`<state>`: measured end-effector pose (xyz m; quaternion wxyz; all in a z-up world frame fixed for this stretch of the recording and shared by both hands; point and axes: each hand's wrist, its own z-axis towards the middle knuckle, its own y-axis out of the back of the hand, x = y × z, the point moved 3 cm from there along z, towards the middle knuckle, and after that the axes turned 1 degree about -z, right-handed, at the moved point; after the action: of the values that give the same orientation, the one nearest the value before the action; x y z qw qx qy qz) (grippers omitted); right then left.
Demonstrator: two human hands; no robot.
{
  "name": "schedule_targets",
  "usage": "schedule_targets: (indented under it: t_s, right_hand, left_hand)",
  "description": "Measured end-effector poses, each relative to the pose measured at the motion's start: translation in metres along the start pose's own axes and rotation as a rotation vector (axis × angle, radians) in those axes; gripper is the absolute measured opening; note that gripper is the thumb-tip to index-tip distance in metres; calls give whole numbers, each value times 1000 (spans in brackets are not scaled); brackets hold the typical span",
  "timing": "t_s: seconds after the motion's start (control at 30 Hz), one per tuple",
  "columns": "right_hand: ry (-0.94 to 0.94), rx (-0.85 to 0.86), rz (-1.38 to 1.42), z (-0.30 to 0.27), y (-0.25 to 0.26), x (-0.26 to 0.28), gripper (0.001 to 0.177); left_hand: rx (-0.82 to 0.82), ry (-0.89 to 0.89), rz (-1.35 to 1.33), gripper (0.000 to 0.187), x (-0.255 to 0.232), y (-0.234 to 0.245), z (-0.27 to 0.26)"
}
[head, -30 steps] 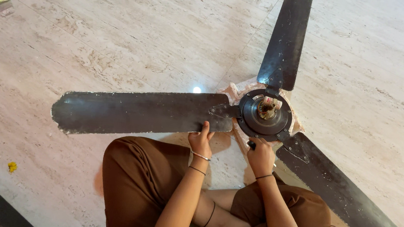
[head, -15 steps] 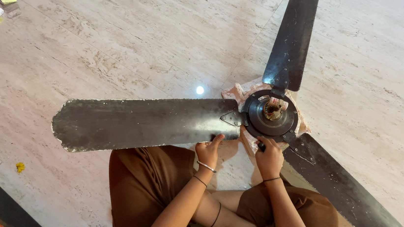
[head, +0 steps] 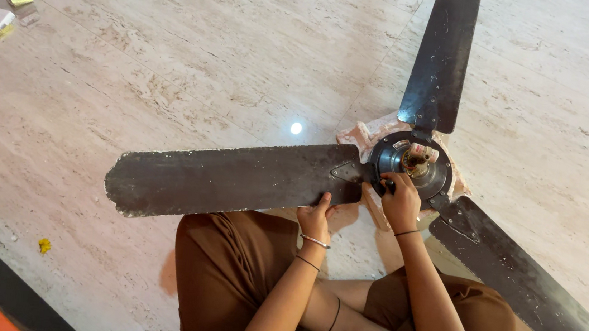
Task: The person sits on the floor and uses a screwdriver to attach fan blades to the central motor housing of a ceiling fan. They secure each blade by tightening screws at the mounting points.
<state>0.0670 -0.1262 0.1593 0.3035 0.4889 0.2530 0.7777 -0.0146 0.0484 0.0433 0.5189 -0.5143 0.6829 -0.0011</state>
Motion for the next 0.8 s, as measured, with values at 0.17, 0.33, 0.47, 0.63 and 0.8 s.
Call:
schedule_targets:
  t_s: [0.17,0.33,0.47,0.63,0.8]
  right_hand:
    - [53,52,-118,4,-7,0,28]
    - [90,97,-136,7,-8,1,27]
    - [89,120,-149,10,-7,1,28]
    - [96,111,-90,10,-5,-3,31]
    - [52,100,-21,12,-2,-5,32]
  left_hand:
    - [19,35,-92,12,-5,-4,-2]
    - [12,65,-131,11,-15,-10,-13]
    - [7,89,-110,13,-19,-12,-16]
    - [40,91,-136,14,-20,-8,-14]
    - [50,83,-139,16,-24,-7,-14]
